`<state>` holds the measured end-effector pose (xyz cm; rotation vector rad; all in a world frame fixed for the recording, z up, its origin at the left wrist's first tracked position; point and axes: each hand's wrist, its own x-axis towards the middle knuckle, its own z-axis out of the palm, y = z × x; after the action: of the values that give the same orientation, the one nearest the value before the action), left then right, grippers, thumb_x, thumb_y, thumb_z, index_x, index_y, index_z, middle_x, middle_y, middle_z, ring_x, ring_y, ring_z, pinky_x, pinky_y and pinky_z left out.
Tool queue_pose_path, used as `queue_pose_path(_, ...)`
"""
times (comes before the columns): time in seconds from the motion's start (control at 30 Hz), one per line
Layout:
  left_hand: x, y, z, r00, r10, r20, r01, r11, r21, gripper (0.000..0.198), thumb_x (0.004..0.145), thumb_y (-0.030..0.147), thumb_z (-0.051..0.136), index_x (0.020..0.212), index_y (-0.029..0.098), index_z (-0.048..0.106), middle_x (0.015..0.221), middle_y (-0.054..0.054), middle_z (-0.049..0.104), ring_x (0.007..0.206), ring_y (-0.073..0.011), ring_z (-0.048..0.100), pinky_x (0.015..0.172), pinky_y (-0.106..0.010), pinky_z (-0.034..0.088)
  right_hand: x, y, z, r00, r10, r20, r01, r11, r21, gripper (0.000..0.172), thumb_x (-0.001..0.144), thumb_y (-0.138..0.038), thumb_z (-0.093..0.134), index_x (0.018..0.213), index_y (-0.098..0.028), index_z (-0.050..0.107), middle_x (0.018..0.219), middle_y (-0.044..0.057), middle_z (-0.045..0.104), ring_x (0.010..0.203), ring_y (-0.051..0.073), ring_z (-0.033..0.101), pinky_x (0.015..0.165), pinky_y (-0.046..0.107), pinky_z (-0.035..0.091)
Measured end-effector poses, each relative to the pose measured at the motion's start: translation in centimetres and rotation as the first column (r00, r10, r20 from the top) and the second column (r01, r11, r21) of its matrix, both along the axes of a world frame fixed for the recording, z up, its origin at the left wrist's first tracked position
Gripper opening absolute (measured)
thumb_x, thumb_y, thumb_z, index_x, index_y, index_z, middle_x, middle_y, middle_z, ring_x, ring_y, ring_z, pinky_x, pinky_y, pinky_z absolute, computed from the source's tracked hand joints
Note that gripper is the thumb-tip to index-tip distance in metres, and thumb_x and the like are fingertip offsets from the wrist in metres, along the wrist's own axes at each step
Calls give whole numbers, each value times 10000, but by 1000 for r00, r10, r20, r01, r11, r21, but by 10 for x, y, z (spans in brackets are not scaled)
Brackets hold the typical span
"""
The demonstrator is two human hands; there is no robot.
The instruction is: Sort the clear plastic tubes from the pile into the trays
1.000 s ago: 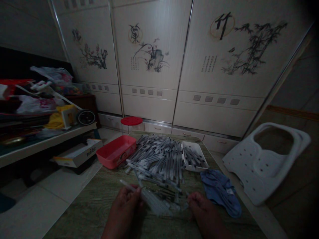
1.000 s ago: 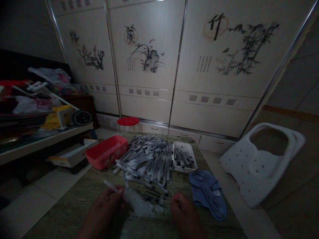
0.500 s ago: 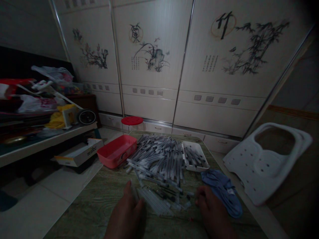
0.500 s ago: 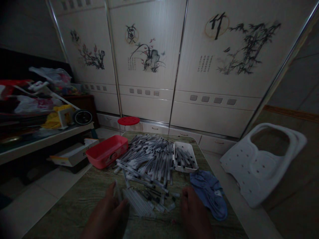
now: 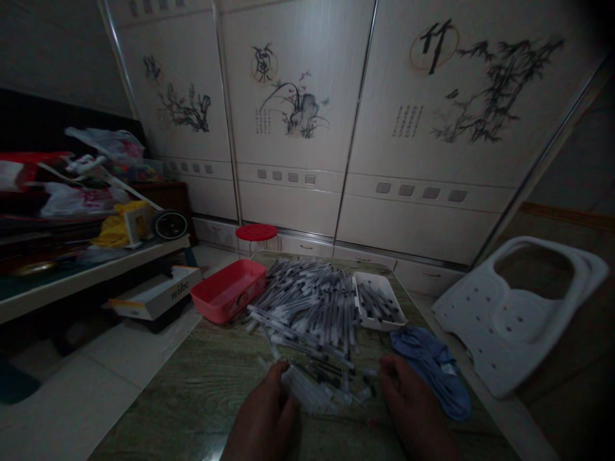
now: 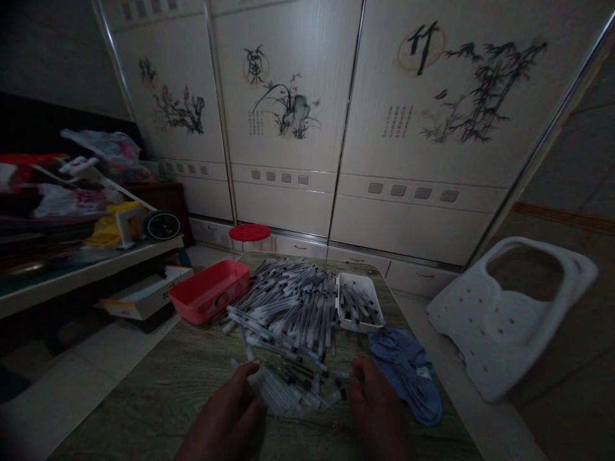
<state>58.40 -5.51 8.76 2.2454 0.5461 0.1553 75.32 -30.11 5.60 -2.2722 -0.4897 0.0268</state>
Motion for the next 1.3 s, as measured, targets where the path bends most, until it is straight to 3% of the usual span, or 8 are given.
queue_pose_path(0.13, -1, -2, 0, 999, -20, 33, 19, 1000, 8, 478, 950, 284, 438, 1397, 130, 508, 1071, -138, 752, 1022, -285, 708, 894, -372, 494, -8, 6, 12, 1000, -8, -1, 8, 1000, -9, 360, 954, -460, 446, 1091, -210, 666, 1064, 90, 736, 990, 269, 707, 846, 374, 521)
queue_pose_path(0.33, -4, 3, 5, 1000, -19, 13, 19, 1000, -17, 341, 944, 265, 462, 1254, 194, 587, 1071, -121, 768, 1030, -277, 719, 869, -346, 487, -12, 29, 30, 997, 66, -27, -69, 986, -154, 262, 962, -364, 450, 1015, -242, 676, 926, 41, 729, 844, 235, 700, 693, 316, 452)
queue_pose_path(0.53, -5, 2, 9, 1000, -24, -20, 24, 1000, 3, 317, 940, 227, 456, 1217, 193, 605, 1068, -129, 768, 1026, -279, 717, 857, -352, 476, -2, 62, 30, 998, 57, 24, -49, 964, -260, 142, 916, -322, 565, 872, -231, 665, 860, 44, 713, 806, 220, 660, 675, 303, 340)
queue_pose_path(0.7, -6, 2, 8, 1000, -10, -24, 10, 1000, 27, 278, 933, 235, 487, 1171, 225, 630, 1039, -93, 769, 999, -263, 716, 853, -339, 467, 7, 69, 27, 998, 66, 18, -57, 952, -301, 146, 908, -293, 579, 815, -222, 666, 826, 54, 713, 794, 220, 643, 654, 304, 289)
queue_pose_path(1.07, -5, 4, 12, 999, -40, 29, 40, 999, 12, 190, 954, 261, 486, 1044, 229, 649, 989, -89, 760, 948, -260, 704, 793, -326, 459, -5, 41, 37, 986, 164, -39, -168, 968, -187, 226, 908, -370, 548, 750, -222, 615, 729, 7, 670, 702, 193, 633, 605, 285, 354)
queue_pose_path(1.3, -6, 3, 8, 996, -51, 68, 50, 999, 16, 175, 966, 268, 480, 988, 244, 652, 977, -67, 748, 927, -241, 694, 785, -309, 449, -21, 20, 31, 974, 101, -203, -93, 994, 51, 243, 898, -417, 566, 738, -235, 547, 645, -30, 546, 611, 181, 566, 529, 275, 449)
